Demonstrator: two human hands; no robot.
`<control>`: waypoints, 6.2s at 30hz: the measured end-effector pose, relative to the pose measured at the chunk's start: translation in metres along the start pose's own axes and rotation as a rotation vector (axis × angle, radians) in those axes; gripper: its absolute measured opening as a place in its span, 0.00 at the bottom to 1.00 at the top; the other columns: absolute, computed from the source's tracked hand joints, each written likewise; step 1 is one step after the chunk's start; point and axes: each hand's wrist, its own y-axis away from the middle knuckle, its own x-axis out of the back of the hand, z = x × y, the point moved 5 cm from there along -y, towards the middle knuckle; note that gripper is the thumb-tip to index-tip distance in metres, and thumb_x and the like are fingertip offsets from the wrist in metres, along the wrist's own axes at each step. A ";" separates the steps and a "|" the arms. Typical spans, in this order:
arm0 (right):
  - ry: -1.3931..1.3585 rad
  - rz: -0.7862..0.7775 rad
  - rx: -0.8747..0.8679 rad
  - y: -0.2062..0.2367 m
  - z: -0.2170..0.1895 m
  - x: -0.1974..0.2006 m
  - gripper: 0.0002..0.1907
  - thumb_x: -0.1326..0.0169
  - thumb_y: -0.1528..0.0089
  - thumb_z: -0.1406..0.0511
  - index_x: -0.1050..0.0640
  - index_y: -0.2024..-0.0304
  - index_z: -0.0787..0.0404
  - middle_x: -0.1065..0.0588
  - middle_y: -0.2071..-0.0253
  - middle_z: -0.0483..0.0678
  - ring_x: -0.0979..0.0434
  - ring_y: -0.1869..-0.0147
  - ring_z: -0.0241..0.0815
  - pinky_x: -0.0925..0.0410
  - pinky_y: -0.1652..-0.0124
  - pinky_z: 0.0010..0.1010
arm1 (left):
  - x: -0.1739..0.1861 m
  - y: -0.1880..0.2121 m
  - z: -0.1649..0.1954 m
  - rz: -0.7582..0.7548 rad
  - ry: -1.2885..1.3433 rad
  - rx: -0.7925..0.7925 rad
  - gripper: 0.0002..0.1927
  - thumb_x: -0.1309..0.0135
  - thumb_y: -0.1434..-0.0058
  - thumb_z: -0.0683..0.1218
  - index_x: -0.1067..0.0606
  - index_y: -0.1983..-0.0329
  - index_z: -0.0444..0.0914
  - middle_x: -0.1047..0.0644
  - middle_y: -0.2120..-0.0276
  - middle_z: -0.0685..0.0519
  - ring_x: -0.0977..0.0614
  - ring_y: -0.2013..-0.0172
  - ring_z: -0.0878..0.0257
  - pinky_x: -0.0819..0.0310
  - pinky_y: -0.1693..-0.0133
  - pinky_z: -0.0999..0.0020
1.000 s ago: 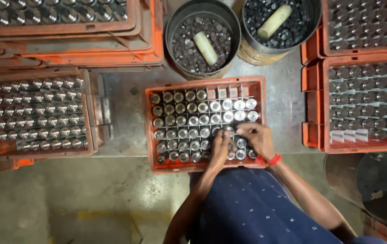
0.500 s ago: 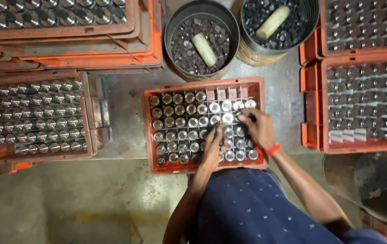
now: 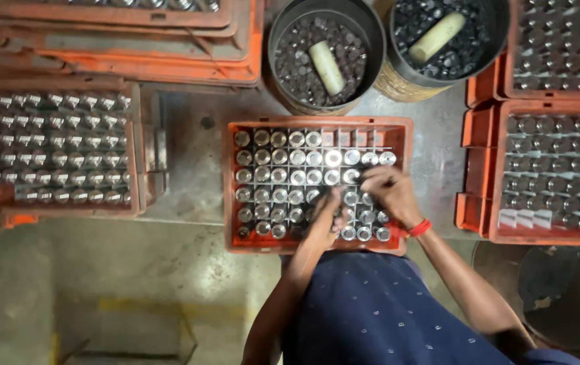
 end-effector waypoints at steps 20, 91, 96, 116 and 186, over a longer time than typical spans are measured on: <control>0.590 0.160 0.435 -0.031 -0.038 0.003 0.11 0.37 0.39 0.64 0.19 0.56 0.63 0.20 0.60 0.57 0.21 0.58 0.58 0.29 0.57 0.43 | 0.037 -0.013 -0.019 0.284 0.124 -0.147 0.15 0.50 0.27 0.56 0.30 0.60 0.40 0.31 0.77 0.57 0.35 0.83 0.71 0.46 0.83 0.77; 0.695 0.258 0.468 0.032 -0.022 0.033 0.07 0.34 0.42 0.67 0.16 0.61 0.61 0.22 0.49 0.53 0.26 0.51 0.52 0.33 0.51 0.42 | 0.015 -0.002 -0.032 -0.004 -0.061 -0.123 0.11 0.49 0.30 0.46 0.28 0.47 0.37 0.24 0.60 0.52 0.26 0.68 0.66 0.31 0.67 0.71; 0.659 0.317 0.357 0.001 -0.017 0.036 0.06 0.33 0.44 0.67 0.16 0.65 0.61 0.27 0.57 0.53 0.29 0.49 0.53 0.34 0.48 0.43 | 0.028 -0.001 -0.038 0.108 -0.047 -0.065 0.10 0.49 0.24 0.50 0.29 0.50 0.38 0.25 0.68 0.53 0.31 0.75 0.70 0.39 0.74 0.77; 0.772 0.158 0.563 -0.010 -0.031 0.041 0.07 0.39 0.35 0.62 0.17 0.59 0.57 0.21 0.60 0.53 0.27 0.54 0.54 0.36 0.51 0.44 | 0.017 0.024 -0.020 0.177 -0.091 -0.161 0.10 0.45 0.31 0.44 0.26 0.48 0.40 0.29 0.75 0.57 0.37 0.82 0.75 0.48 0.81 0.80; -0.301 0.295 0.215 0.095 -0.008 -0.034 0.40 0.39 0.37 0.62 0.41 0.25 0.58 0.34 0.36 0.54 0.29 0.37 0.43 0.29 0.43 0.36 | -0.034 0.096 0.018 0.114 -0.675 -0.451 0.25 0.43 0.34 0.47 0.29 0.37 0.31 0.21 0.55 0.49 0.19 0.61 0.62 0.20 0.57 0.63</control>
